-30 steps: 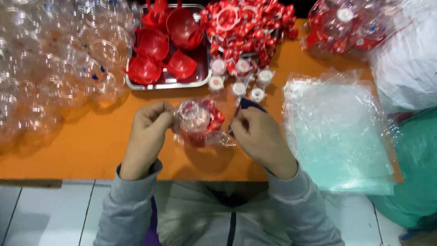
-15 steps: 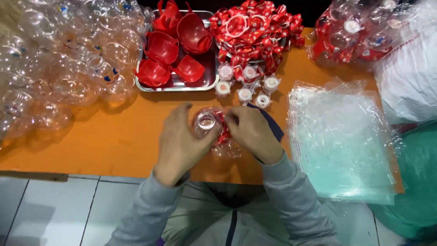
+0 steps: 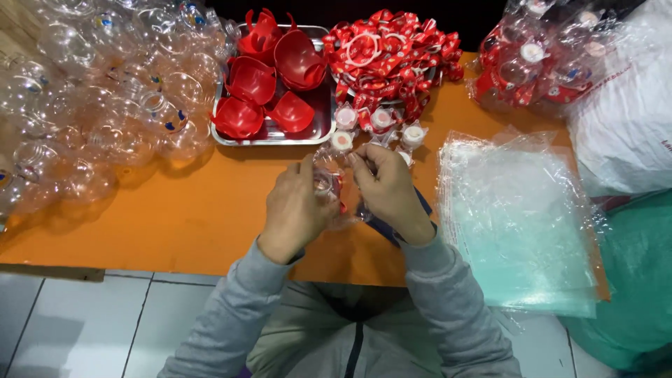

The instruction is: The person wipes a red plastic bottle cap with a dark cloth, then places it into a clear plastic bottle. They attach a red and white strap to the bottle neck, wrap it around, and secure it. The person then places the bottle into a clear plastic bag, screws on a white cap, and sets the finished unit aside.

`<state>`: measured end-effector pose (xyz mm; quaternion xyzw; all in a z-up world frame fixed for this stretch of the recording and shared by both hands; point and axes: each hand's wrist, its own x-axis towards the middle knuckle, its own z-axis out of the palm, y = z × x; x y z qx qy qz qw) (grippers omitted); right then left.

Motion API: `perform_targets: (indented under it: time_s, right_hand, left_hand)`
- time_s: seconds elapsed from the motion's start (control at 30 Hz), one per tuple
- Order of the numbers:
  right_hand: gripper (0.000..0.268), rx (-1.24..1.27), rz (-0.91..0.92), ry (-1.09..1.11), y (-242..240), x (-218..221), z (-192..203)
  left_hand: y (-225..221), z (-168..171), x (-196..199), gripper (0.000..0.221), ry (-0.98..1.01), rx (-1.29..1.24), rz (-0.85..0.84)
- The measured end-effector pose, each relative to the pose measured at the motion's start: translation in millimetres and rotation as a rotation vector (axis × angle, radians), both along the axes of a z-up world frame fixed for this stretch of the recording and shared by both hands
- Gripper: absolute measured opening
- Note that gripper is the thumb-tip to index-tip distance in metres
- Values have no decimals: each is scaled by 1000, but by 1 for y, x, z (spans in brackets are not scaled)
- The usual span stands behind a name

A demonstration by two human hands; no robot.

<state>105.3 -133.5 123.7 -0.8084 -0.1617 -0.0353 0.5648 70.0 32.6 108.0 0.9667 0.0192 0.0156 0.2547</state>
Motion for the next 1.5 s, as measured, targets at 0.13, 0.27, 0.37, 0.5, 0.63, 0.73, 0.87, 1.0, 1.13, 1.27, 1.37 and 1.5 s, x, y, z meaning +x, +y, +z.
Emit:
perform_targets:
  time_s: [0.13, 0.27, 0.37, 0.5, 0.63, 0.73, 0.87, 1.0, 1.13, 1.27, 1.37, 1.5]
  right_hand:
    - [24, 89, -40, -36, -2, -2, 18]
    - [15, -20, -33, -76, 4, -15, 26]
    - [16, -131, -106, -326, 6, -13, 32]
    - [9, -349, -163, -720, 13, -31, 35]
    - [25, -495, 4, -538, 14, -25, 9]
    - [53, -605, 94, -458, 13, -5, -13]
    - [61, -551, 111, -321, 22, 5, -15]
    - [62, -508, 53, -159, 27, 21, -38]
    - [42, -513, -8, -156, 28, 16, -8]
    - [32, -620, -11, -211, 25, 16, -5]
    - [30, -640, -3, -203, 22, 16, -5]
    - [30, -496, 3, -131, 19, -1, 25]
  left_hand:
    - [3, 8, -3, 88, -88, -207, -33]
    - [4, 13, -14, 90, 29, -233, -26]
    - [15, 24, -6, 94, -4, -353, -37]
    - [24, 18, -5, 76, -137, -435, -54]
    - [30, -6, -1, 50, -225, -327, -27]
    - [27, -9, 7, 39, -226, -308, -21]
    - [26, 4, 3, 40, -136, -260, 20]
    - [24, 29, -2, 41, 64, -115, 92]
    - [34, 31, 5, 43, 102, -218, -5]
    - [53, 4, 22, 48, 78, -871, 11]
    - [54, 0, 23, 52, -59, -787, 133]
    - [30, 2, 17, 37, -827, -443, -162]
